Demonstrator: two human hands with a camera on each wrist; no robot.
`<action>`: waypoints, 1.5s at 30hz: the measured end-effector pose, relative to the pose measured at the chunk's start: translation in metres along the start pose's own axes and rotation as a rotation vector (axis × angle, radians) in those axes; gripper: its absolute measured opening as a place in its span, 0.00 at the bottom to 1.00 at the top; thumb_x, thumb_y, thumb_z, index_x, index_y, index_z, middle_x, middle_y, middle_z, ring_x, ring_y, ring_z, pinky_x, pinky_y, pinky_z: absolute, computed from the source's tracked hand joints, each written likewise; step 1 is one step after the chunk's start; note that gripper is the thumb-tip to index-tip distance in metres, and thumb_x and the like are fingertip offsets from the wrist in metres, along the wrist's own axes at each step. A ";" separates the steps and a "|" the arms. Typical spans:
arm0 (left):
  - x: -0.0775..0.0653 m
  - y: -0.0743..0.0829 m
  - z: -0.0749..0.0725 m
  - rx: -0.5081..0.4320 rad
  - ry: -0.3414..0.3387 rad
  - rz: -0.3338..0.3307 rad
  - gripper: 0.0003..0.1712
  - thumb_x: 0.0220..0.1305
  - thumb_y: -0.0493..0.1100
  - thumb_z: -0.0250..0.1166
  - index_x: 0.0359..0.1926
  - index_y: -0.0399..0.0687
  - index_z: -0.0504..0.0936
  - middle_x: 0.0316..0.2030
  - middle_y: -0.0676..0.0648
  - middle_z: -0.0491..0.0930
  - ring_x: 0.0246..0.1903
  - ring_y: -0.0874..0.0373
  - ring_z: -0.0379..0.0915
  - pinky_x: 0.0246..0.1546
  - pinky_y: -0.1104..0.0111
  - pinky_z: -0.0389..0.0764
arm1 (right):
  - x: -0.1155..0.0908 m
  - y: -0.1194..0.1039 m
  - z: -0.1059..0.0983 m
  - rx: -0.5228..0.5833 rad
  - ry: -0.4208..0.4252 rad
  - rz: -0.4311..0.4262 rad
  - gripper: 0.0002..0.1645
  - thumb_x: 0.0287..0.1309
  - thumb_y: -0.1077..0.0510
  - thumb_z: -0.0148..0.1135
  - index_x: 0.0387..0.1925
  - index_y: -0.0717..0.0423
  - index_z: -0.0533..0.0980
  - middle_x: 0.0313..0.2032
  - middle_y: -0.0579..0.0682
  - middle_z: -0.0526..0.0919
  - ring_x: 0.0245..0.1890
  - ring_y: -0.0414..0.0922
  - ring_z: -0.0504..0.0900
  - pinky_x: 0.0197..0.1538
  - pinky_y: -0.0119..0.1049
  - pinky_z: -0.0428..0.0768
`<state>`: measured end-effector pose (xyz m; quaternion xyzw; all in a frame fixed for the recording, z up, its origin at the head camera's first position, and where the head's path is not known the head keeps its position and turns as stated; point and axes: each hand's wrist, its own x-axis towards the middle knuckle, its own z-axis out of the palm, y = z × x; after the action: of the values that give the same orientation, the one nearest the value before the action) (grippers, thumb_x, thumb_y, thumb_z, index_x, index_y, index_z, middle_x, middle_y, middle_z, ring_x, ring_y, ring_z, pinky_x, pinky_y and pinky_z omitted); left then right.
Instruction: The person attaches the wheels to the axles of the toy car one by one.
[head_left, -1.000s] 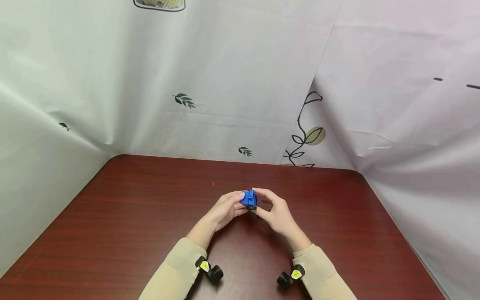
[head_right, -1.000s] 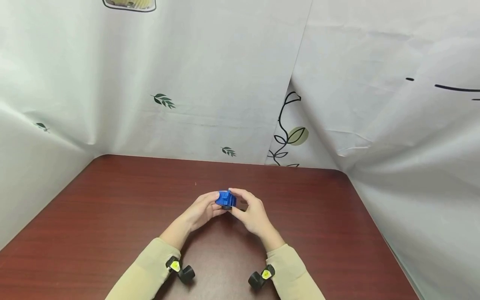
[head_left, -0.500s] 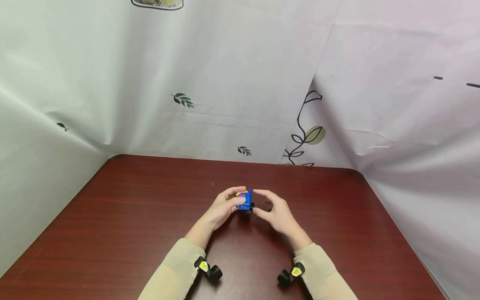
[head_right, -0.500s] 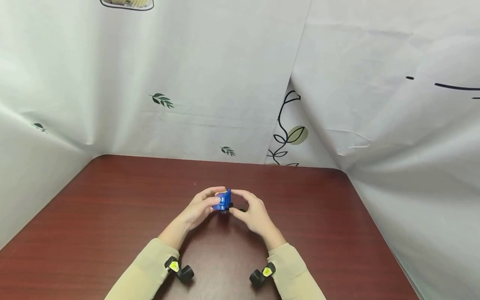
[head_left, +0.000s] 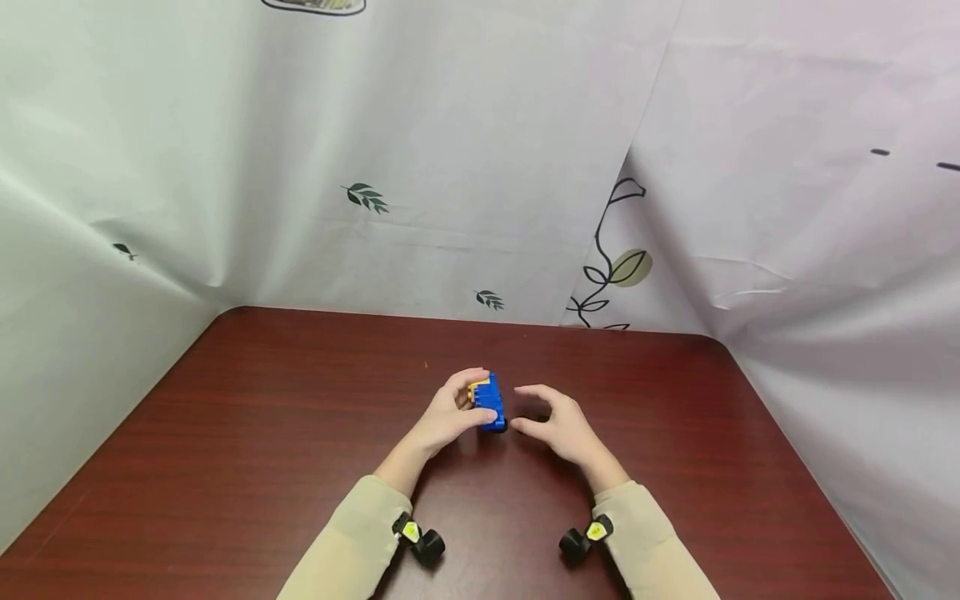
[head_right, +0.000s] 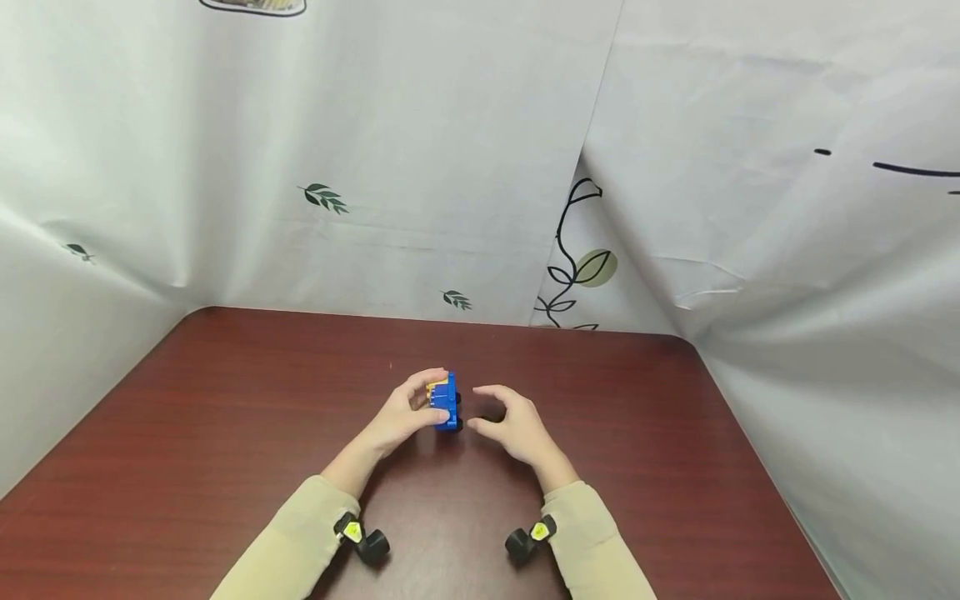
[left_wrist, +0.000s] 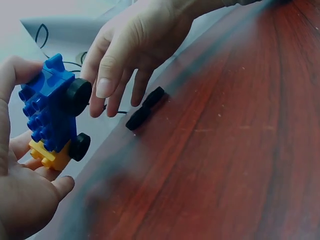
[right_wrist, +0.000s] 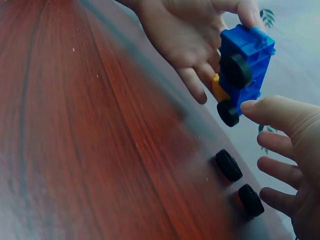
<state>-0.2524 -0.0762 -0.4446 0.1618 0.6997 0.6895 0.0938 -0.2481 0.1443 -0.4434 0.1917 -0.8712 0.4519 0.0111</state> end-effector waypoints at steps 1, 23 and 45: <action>0.000 -0.002 0.000 0.020 0.008 0.016 0.37 0.55 0.33 0.66 0.66 0.38 0.63 0.68 0.37 0.57 0.62 0.45 0.64 0.64 0.54 0.66 | 0.000 0.001 0.000 -0.006 -0.004 0.000 0.30 0.50 0.53 0.71 0.56 0.53 0.75 0.53 0.50 0.80 0.52 0.49 0.78 0.55 0.51 0.76; 0.002 -0.009 0.004 0.175 0.007 0.069 0.47 0.51 0.34 0.69 0.70 0.38 0.56 0.68 0.36 0.52 0.62 0.41 0.63 0.62 0.50 0.67 | 0.000 0.013 -0.003 -0.120 -0.082 0.006 0.25 0.46 0.51 0.73 0.48 0.54 0.81 0.55 0.52 0.78 0.58 0.51 0.74 0.61 0.52 0.71; -0.004 -0.005 0.007 0.334 0.001 0.103 0.49 0.49 0.41 0.72 0.70 0.42 0.57 0.70 0.42 0.54 0.67 0.45 0.56 0.67 0.48 0.58 | 0.001 0.011 -0.002 -0.098 0.076 0.042 0.23 0.53 0.54 0.68 0.52 0.53 0.78 0.48 0.50 0.80 0.49 0.48 0.77 0.55 0.49 0.76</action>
<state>-0.2469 -0.0709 -0.4503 0.2103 0.7954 0.5676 0.0299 -0.2529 0.1511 -0.4504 0.1551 -0.8951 0.4157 0.0442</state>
